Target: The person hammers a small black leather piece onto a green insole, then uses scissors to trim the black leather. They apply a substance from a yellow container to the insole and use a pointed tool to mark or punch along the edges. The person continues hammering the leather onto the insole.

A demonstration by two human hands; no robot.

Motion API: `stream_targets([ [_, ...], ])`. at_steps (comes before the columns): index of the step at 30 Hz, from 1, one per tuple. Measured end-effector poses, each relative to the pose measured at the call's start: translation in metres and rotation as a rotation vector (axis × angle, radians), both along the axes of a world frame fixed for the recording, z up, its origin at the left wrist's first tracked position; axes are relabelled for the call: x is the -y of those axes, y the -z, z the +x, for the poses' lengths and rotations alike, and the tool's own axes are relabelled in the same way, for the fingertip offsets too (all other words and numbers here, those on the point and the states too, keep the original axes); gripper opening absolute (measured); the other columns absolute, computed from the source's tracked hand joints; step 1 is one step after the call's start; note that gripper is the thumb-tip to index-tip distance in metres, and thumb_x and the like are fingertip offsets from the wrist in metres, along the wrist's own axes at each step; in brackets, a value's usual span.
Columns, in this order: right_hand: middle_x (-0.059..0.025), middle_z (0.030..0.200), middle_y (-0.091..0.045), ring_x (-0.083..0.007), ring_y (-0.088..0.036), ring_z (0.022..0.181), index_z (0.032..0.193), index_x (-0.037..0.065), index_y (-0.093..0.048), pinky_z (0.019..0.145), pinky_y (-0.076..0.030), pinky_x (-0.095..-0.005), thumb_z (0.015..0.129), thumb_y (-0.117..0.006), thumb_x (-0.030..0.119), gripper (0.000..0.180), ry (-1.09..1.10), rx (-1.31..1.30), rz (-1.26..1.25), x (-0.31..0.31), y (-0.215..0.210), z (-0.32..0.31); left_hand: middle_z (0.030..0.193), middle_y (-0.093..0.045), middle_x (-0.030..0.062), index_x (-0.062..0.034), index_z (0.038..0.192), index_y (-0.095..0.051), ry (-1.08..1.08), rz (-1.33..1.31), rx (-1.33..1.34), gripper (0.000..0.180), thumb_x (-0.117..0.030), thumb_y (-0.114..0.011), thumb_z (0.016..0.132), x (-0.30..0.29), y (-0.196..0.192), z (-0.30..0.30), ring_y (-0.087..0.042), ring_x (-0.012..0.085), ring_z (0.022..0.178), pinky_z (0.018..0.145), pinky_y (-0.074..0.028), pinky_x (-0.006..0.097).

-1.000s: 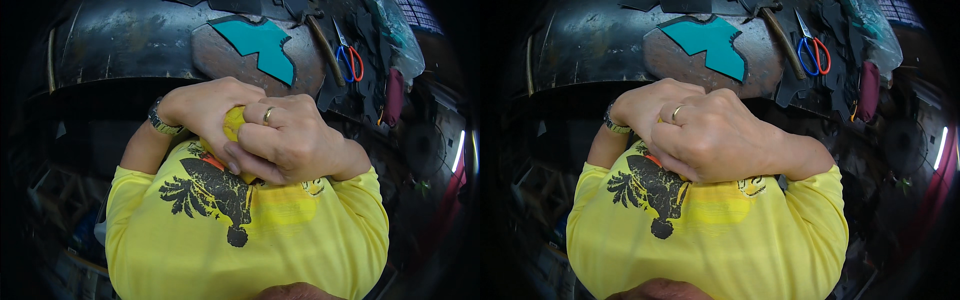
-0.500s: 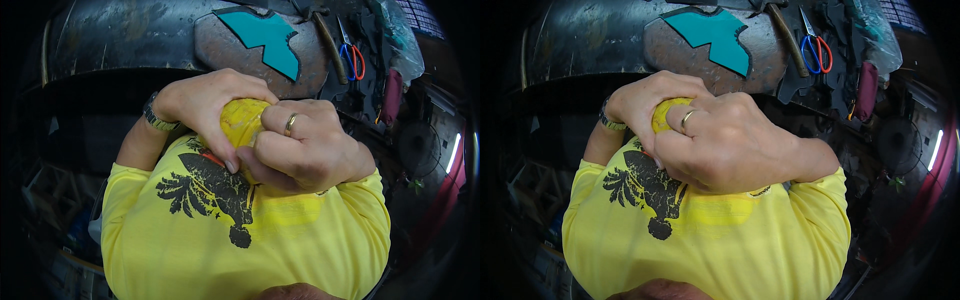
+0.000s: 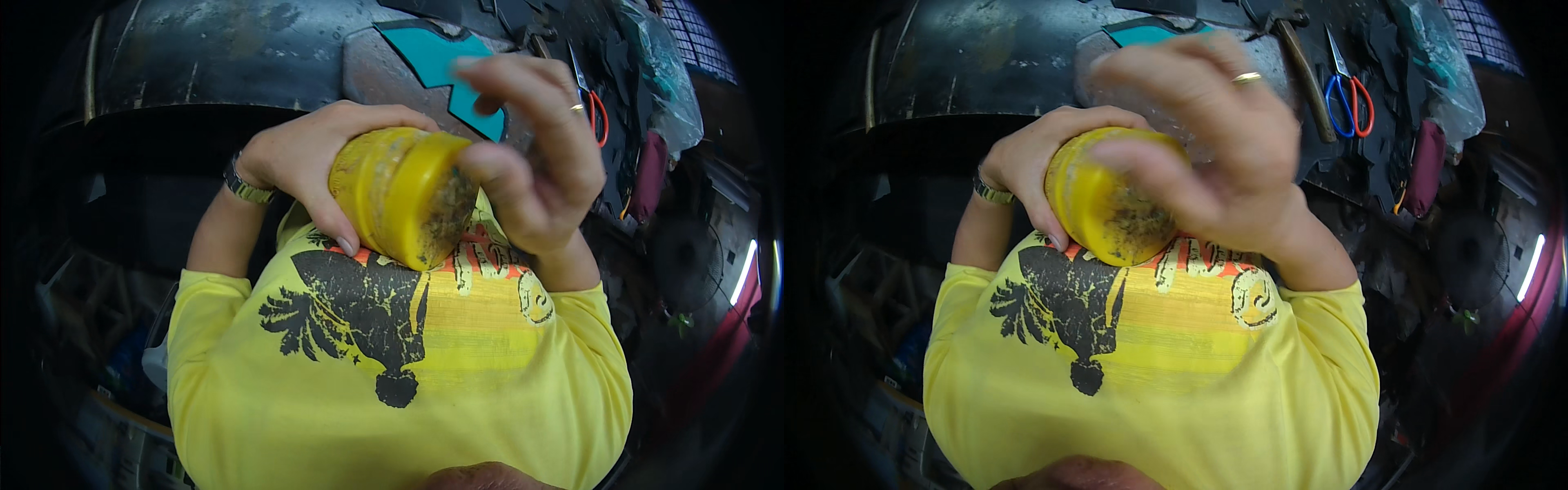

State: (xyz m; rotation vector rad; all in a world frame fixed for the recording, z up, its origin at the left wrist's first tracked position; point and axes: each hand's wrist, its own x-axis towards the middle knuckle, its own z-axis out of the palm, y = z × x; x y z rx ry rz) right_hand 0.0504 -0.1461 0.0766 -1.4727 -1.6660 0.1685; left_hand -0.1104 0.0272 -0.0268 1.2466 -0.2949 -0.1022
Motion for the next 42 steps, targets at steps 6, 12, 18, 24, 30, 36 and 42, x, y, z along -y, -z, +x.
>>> stream_targets([
  [6,-0.0106,0.108,-0.07,-0.018,-0.065,0.098,0.125,0.003,-0.069,0.089,-0.051,-0.0297,0.09,-0.076,0.013,0.038,0.24,-0.392,-0.104,-0.006,0.025,0.015,0.13,-0.064,0.0131,0.0024,0.142,-0.046,-0.71,-0.013,0.117,0.117,-0.029,-0.104,0.047,-0.017,0.003,-0.028,-0.063,0.0222,0.12,0.108,-0.05,0.037],
  [12,-0.0127,0.122,-0.065,-0.0216,-0.064,0.111,0.133,0.007,-0.065,0.098,-0.05,-0.0332,0.088,-0.078,0.013,0.048,0.092,-0.047,-0.186,-0.05,0.041,0.013,0.133,-0.056,0.0117,-0.0017,0.144,-0.039,-1.47,0.625,0.076,0.108,-0.032,-0.101,0.061,-0.065,0.021,-0.011,-0.056,0.0235,0.126,0.108,-0.049,0.036],
  [18,-0.021,0.125,-0.065,-0.0374,-0.067,0.11,0.14,0.008,-0.058,0.1,-0.052,-0.0457,0.078,-0.086,0.037,0.074,0.075,0.217,-0.008,-0.143,0.056,0.0,0.14,-0.044,0.0172,-0.0105,0.149,-0.032,-1.491,1.028,0.029,0.119,-0.034,-0.102,0.056,-0.069,0.04,-0.015,-0.045,0.0343,0.134,0.114,-0.042,0.047],
  [24,-0.0241,0.135,-0.058,-0.0401,-0.061,0.12,0.141,0.013,-0.056,0.099,-0.053,-0.0473,0.081,-0.076,0.061,0.079,0.015,0.339,-0.054,-0.184,0.06,-0.007,0.137,-0.05,0.0161,-0.0119,0.147,-0.028,-1.356,0.651,-0.022,0.116,-0.037,-0.1,0.059,-0.072,0.047,-0.003,-0.05,0.033,0.132,0.109,-0.047,0.045],
  [30,-0.0153,0.121,-0.07,-0.0325,-0.07,0.111,0.133,0.012,-0.067,0.098,-0.057,-0.0425,0.087,-0.071,0.064,0.07,-0.081,0.049,-0.186,-0.203,0.059,0.018,0.137,-0.049,0.0183,-0.0137,0.149,-0.025,-1.425,0.911,-0.076,0.119,-0.037,-0.1,0.059,-0.066,0.034,0.0,-0.049,0.0358,0.129,0.109,-0.044,0.048],
  [36,-0.0176,0.144,-0.048,-0.0394,-0.058,0.122,0.146,0.016,-0.05,0.103,-0.048,-0.0448,0.081,-0.073,0.064,0.085,-0.389,0.113,-0.635,-0.243,-0.025,0.035,0.138,-0.048,0.0194,-0.0109,0.15,-0.027,-1.446,0.86,-0.043,0.119,-0.038,-0.1,0.06,-0.065,0.03,0.002,-0.048,0.037,0.131,0.11,-0.043,0.049],
  [42,-0.0179,0.114,-0.073,-0.0322,-0.074,0.102,0.127,0.017,-0.073,0.083,-0.061,-0.045,0.075,-0.052,0.093,0.094,0.059,0.45,-0.324,-0.241,0.022,-0.022,0.14,-0.048,0.0203,-0.0073,0.149,-0.03,-1.422,0.764,0.119,0.114,-0.035,-0.099,0.062,-0.074,0.03,0.006,-0.05,0.0358,0.13,0.11,-0.043,0.048],
])
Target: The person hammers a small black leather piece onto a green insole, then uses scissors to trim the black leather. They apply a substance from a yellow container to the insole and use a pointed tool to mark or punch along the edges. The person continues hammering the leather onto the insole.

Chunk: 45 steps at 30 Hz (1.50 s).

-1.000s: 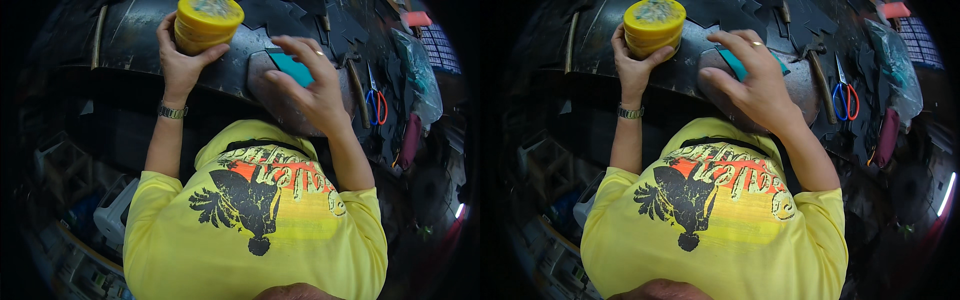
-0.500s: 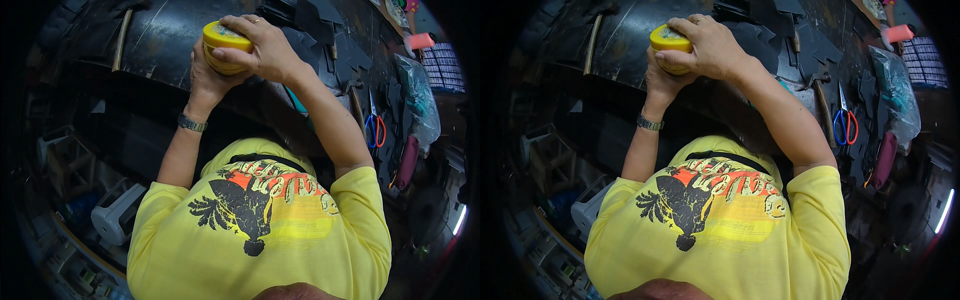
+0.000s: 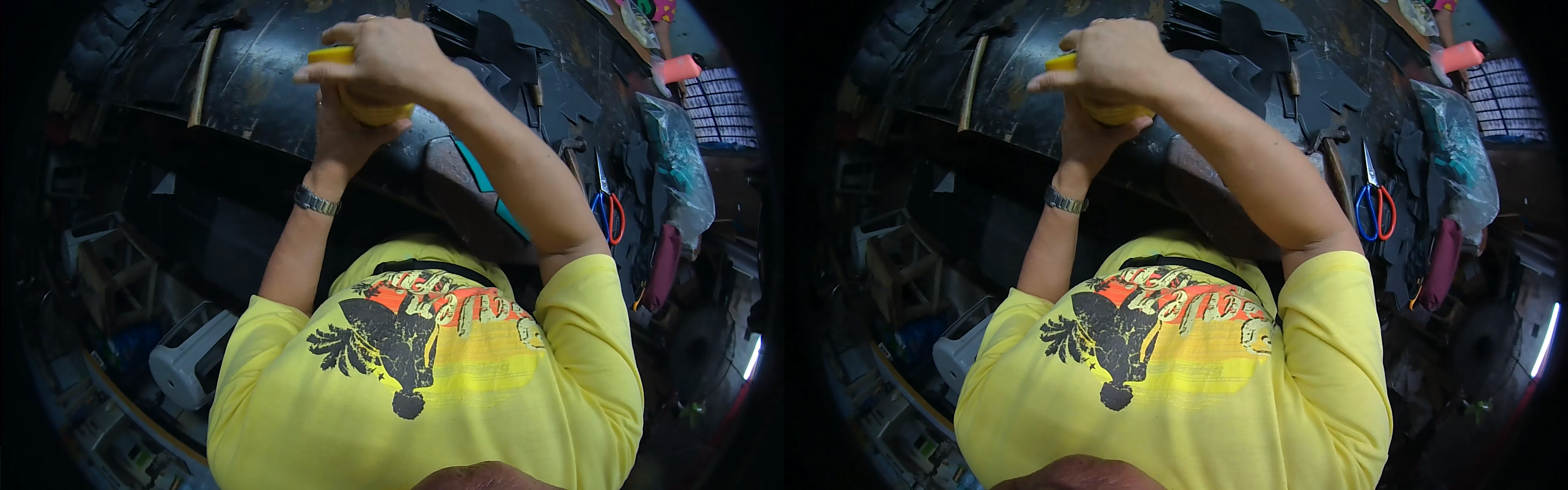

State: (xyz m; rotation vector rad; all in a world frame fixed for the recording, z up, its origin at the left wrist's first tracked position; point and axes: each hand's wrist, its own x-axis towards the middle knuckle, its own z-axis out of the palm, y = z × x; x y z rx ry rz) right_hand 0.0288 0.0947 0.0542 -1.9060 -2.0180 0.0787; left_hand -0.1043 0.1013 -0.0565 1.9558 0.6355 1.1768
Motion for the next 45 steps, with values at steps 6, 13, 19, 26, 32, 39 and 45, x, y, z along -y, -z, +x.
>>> stream_targets([
  [6,-0.0155,0.136,-0.062,-0.0297,-0.06,0.127,0.13,0.015,-0.07,0.105,-0.05,-0.0396,0.088,-0.069,0.062,0.064,-0.132,-0.454,0.314,0.013,0.033,0.026,0.132,-0.06,0.0131,-0.0074,0.143,-0.038,0.096,-0.064,-0.162,0.106,-0.038,-0.099,0.061,-0.02,-0.006,0.003,-0.057,0.0316,0.124,0.106,-0.048,0.044],
  [13,-0.008,0.122,-0.065,-0.0257,-0.06,0.12,0.109,0.009,-0.076,0.106,-0.047,-0.0351,0.085,-0.058,-0.003,0.033,0.102,-0.437,0.258,0.078,0.032,0.073,0.14,-0.053,0.0179,-0.0096,0.153,-0.027,-0.032,-0.056,-0.16,0.123,-0.045,-0.099,0.059,-0.016,-0.006,0.0,-0.05,0.0337,0.133,0.114,-0.042,0.046],
  [19,-0.0113,0.129,-0.065,-0.0331,-0.055,0.125,0.111,0.015,-0.078,0.109,-0.045,-0.0453,0.076,-0.066,-0.003,0.041,0.072,-0.16,0.394,0.09,0.048,0.06,0.151,-0.045,0.0197,-0.0112,0.161,-0.018,-0.052,0.066,0.066,0.127,-0.044,-0.095,0.066,-0.019,-0.017,-0.007,-0.047,0.0324,0.141,0.118,-0.041,0.046],
  [26,-0.015,0.137,-0.061,-0.0351,-0.052,0.131,0.12,0.018,-0.073,0.109,-0.044,-0.046,0.077,-0.068,-0.003,0.048,0.081,-0.228,0.328,0.09,0.042,0.05,0.126,-0.067,0.0115,-0.0049,0.131,-0.063,0.093,-0.231,0.279,0.056,-0.033,-0.082,0.087,-0.032,-0.032,-0.003,-0.066,0.0193,0.118,0.103,-0.053,0.03],
  [32,-0.0115,0.148,-0.053,-0.0349,-0.047,0.137,0.13,0.028,-0.07,0.118,-0.035,-0.0492,0.079,-0.066,-0.006,0.062,0.082,0.125,0.336,0.079,0.044,0.037,0.121,-0.069,0.0086,-0.0048,0.133,-0.062,0.145,-0.297,0.35,0.052,-0.03,-0.079,0.09,-0.031,-0.034,-0.001,-0.067,0.0149,0.112,0.098,-0.055,0.027],
  [39,-0.0152,0.14,-0.059,-0.0359,-0.048,0.136,0.126,0.021,-0.071,0.115,-0.033,-0.0545,0.083,-0.069,0.004,0.047,0.053,0.0,0.477,0.082,0.028,0.035,0.121,-0.069,0.0088,-0.0049,0.133,-0.061,0.128,-0.267,0.329,0.052,-0.029,-0.079,0.09,-0.029,-0.034,-0.002,-0.066,0.0149,0.113,0.098,-0.055,0.026],
  [45,-0.0141,0.14,-0.059,-0.0345,-0.051,0.133,0.13,0.016,-0.068,0.115,-0.035,-0.0556,0.076,-0.07,0.002,0.056,0.147,0.233,0.336,0.1,0.039,0.02,0.121,-0.07,0.0101,-0.0053,0.134,-0.061,0.133,-0.296,0.316,0.053,-0.029,-0.08,0.09,-0.028,-0.033,-0.003,-0.066,0.0167,0.115,0.1,-0.054,0.028],
])
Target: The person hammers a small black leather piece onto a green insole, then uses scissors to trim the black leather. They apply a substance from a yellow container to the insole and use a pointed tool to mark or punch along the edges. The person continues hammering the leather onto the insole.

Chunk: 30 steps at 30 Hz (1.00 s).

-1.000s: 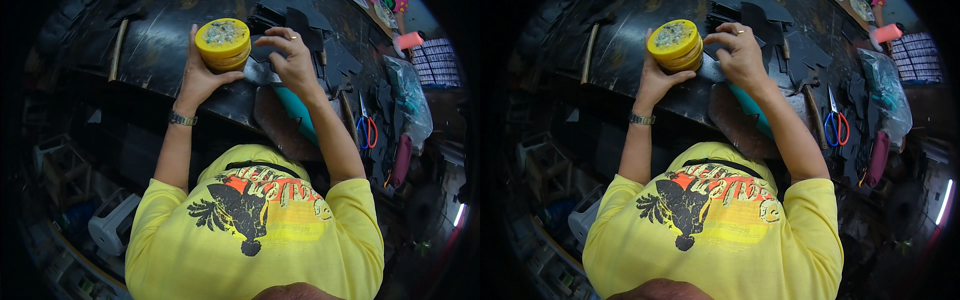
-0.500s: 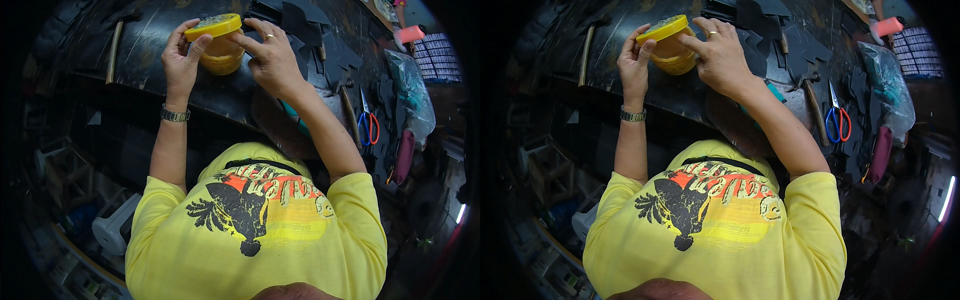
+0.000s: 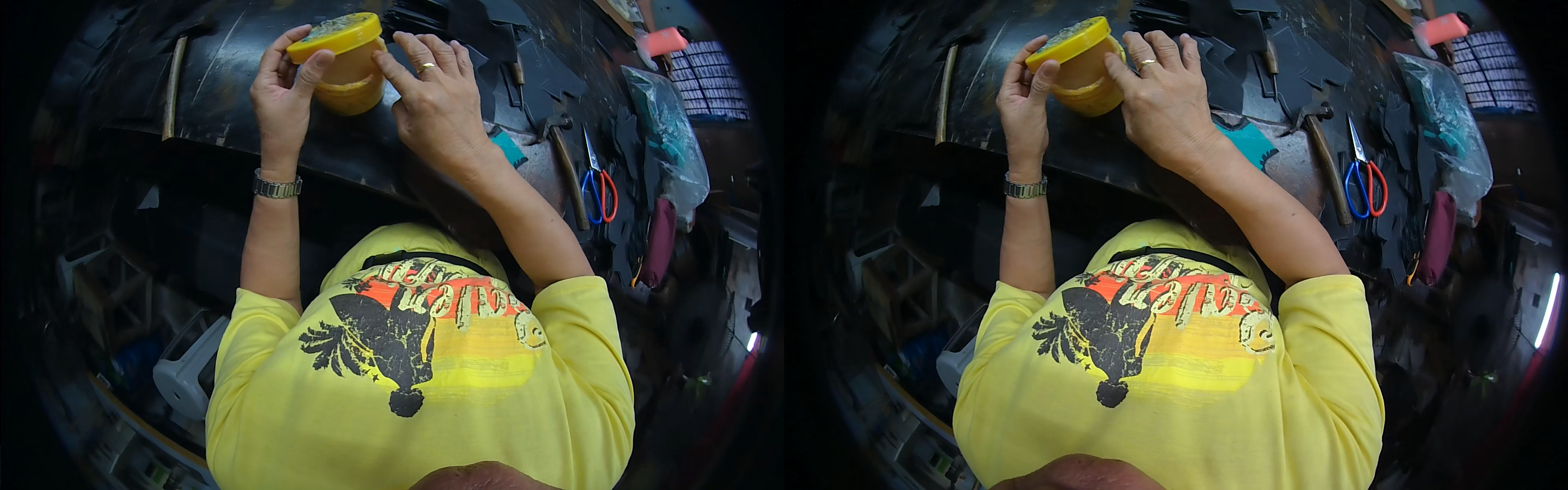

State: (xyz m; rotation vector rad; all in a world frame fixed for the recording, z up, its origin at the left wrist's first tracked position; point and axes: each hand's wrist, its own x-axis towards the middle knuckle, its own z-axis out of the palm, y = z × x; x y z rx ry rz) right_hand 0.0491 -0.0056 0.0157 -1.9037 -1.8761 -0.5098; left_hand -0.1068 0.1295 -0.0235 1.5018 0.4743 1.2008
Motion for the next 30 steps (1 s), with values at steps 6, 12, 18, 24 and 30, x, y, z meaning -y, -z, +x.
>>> stream_targets([
  [6,-0.0134,0.139,-0.06,-0.0301,-0.057,0.128,0.127,0.016,-0.071,0.111,-0.044,-0.0449,0.077,-0.067,-0.002,0.053,-0.059,-0.071,-0.082,0.054,-0.03,0.01,0.132,-0.061,0.0107,-0.0046,0.144,-0.051,-0.247,0.19,-0.026,0.069,-0.025,-0.084,0.087,0.02,-0.002,-0.002,-0.055,0.0228,0.128,0.112,-0.042,0.039],
  [12,-0.0081,0.123,-0.069,-0.0199,-0.066,0.108,0.132,0.011,-0.068,0.094,-0.053,-0.0333,0.084,-0.063,-0.006,0.052,-0.002,-0.75,0.023,0.111,-0.032,0.057,0.124,-0.062,0.0118,-0.0029,0.116,-0.068,0.167,0.465,-0.282,0.042,-0.02,-0.085,0.082,0.098,-0.019,-0.008,-0.058,0.0252,0.114,0.093,-0.046,0.04],
  [18,-0.0153,0.113,-0.066,-0.035,-0.056,0.115,0.143,0.015,-0.053,0.099,-0.046,-0.0454,0.081,-0.076,0.011,0.066,0.324,-0.404,-0.208,0.134,0.012,0.058,0.114,-0.062,0.0101,-0.0032,0.111,-0.071,0.202,0.641,-0.686,0.042,-0.032,-0.081,0.082,0.13,-0.007,0.032,-0.057,0.0287,0.107,0.093,-0.044,0.041],
  [24,-0.0161,0.1,-0.064,-0.0343,-0.062,0.096,0.144,0.016,-0.051,0.084,-0.05,-0.045,0.079,-0.076,0.006,0.071,0.364,-0.635,-0.186,0.142,0.012,0.048,0.116,-0.063,0.0091,-0.006,0.115,-0.071,0.205,0.588,-0.746,0.045,-0.037,-0.079,0.084,0.124,-0.007,0.046,-0.059,0.0291,0.11,0.092,-0.045,0.041],
  [30,-0.0044,0.09,-0.065,-0.0083,-0.058,0.077,0.143,0.012,-0.057,0.07,-0.048,-0.0253,0.085,-0.07,-0.003,0.061,0.197,-1.155,-0.367,0.155,0.003,0.015,0.127,-0.059,0.0089,-0.0085,0.132,-0.063,0.177,0.73,-0.754,0.059,-0.037,-0.08,0.083,0.121,-0.002,0.053,-0.056,0.0293,0.118,0.097,-0.043,0.042],
])
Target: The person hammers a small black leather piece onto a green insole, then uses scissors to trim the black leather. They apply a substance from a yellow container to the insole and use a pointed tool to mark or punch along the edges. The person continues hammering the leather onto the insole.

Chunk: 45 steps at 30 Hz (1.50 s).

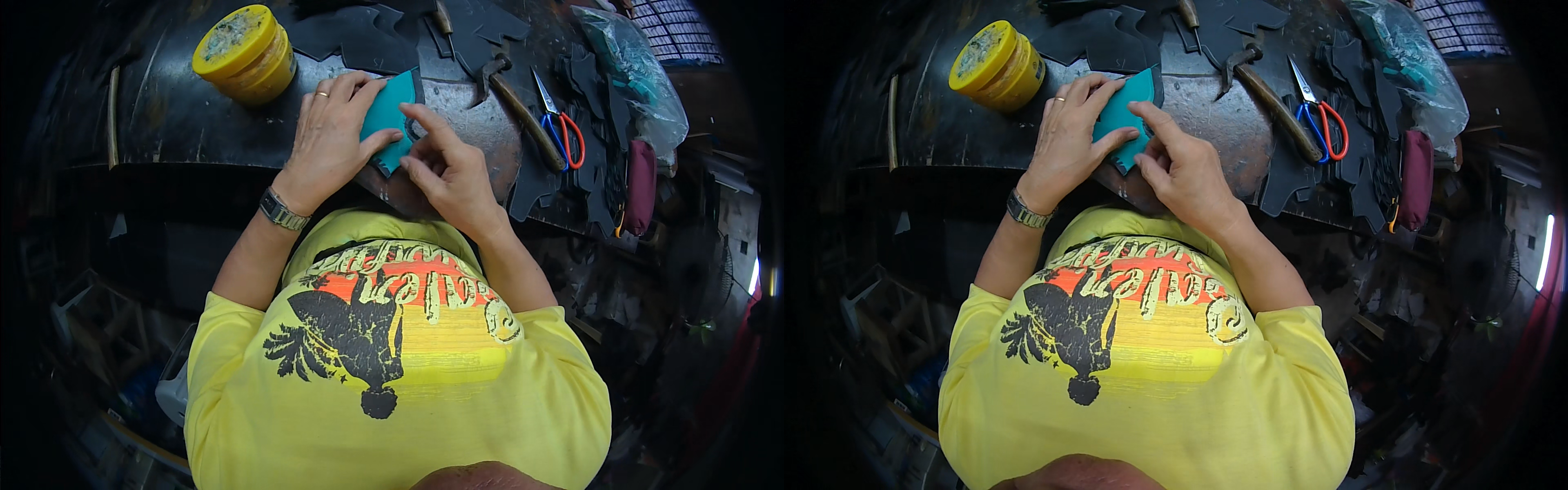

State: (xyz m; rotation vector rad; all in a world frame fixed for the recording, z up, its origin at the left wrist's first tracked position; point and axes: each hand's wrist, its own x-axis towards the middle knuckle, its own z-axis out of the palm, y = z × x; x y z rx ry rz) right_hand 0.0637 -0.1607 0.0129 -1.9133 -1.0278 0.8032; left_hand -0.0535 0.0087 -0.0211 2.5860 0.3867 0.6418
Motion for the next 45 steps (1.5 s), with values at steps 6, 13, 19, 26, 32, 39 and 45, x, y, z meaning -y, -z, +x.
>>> stream_targets([
  [6,-0.0108,0.11,-0.061,-0.0214,-0.058,0.101,0.13,0.009,-0.068,0.09,-0.047,-0.0307,0.09,-0.058,-0.006,0.044,0.138,0.434,0.344,-0.014,0.027,0.047,0.135,-0.057,0.0097,-0.0103,0.137,-0.061,0.161,-0.045,-0.069,0.062,-0.036,-0.079,0.084,-0.019,-0.002,-0.001,-0.053,0.0304,0.125,0.106,-0.041,0.044],
  [13,-0.0157,0.119,-0.064,-0.0356,-0.057,0.108,0.125,0.006,-0.07,0.095,-0.046,-0.0428,0.086,-0.062,-0.001,0.04,0.127,0.747,0.281,-0.024,0.045,0.041,0.136,-0.058,0.0096,-0.0123,0.133,-0.063,0.172,-0.153,-0.053,0.057,-0.034,-0.08,0.083,-0.023,-0.001,-0.003,-0.052,0.0306,0.128,0.108,-0.04,0.044],
  [19,-0.0149,0.128,-0.061,-0.0357,-0.055,0.115,0.126,0.003,-0.068,0.096,-0.044,-0.0455,0.086,-0.063,0.001,0.041,0.087,0.837,0.196,-0.022,0.041,0.033,0.137,-0.058,0.0091,-0.0132,0.127,-0.065,0.181,-0.104,-0.061,0.053,-0.033,-0.081,0.081,-0.023,0.0,-0.006,-0.052,0.0304,0.13,0.11,-0.038,0.044],
  [26,-0.014,0.131,-0.06,-0.036,-0.054,0.121,0.131,0.005,-0.066,0.099,-0.044,-0.0466,0.087,-0.065,0.002,0.045,0.035,0.871,0.106,-0.004,0.036,0.009,0.149,-0.051,0.0108,-0.0142,0.135,-0.064,0.247,-0.099,-0.119,0.069,-0.042,-0.084,0.075,-0.023,-0.006,-0.022,-0.046,0.031,0.138,0.116,-0.034,0.044],
  [32,-0.0116,0.128,-0.062,-0.0351,-0.055,0.121,0.127,0.012,-0.07,0.098,-0.046,-0.0455,0.081,-0.067,-0.001,0.048,-0.037,0.91,0.146,0.002,0.033,0.003,0.151,-0.05,0.0106,-0.0152,0.139,-0.062,0.254,-0.096,-0.118,0.074,-0.041,-0.086,0.074,-0.024,-0.002,-0.023,-0.045,0.0309,0.139,0.116,-0.033,0.044],
  [39,-0.0085,0.125,-0.064,-0.0351,-0.055,0.121,0.111,0.019,-0.077,0.101,-0.045,-0.0463,0.075,-0.071,-0.001,0.041,-0.262,0.923,0.204,0.006,0.016,0.027,0.15,-0.05,0.0102,-0.0153,0.139,-0.062,0.248,-0.102,-0.123,0.075,-0.041,-0.086,0.072,-0.023,-0.002,-0.022,-0.045,0.0307,0.139,0.116,-0.033,0.044],
  [45,-0.0097,0.126,-0.063,-0.0351,-0.055,0.122,0.108,0.018,-0.076,0.099,-0.043,-0.0495,0.076,-0.07,0.005,0.035,-0.099,0.841,0.259,0.0,0.013,0.028,0.15,-0.05,0.0097,-0.0155,0.138,-0.063,0.221,-0.105,-0.112,0.074,-0.04,-0.086,0.072,-0.02,-0.001,-0.023,-0.045,0.0302,0.139,0.115,-0.033,0.044],
])
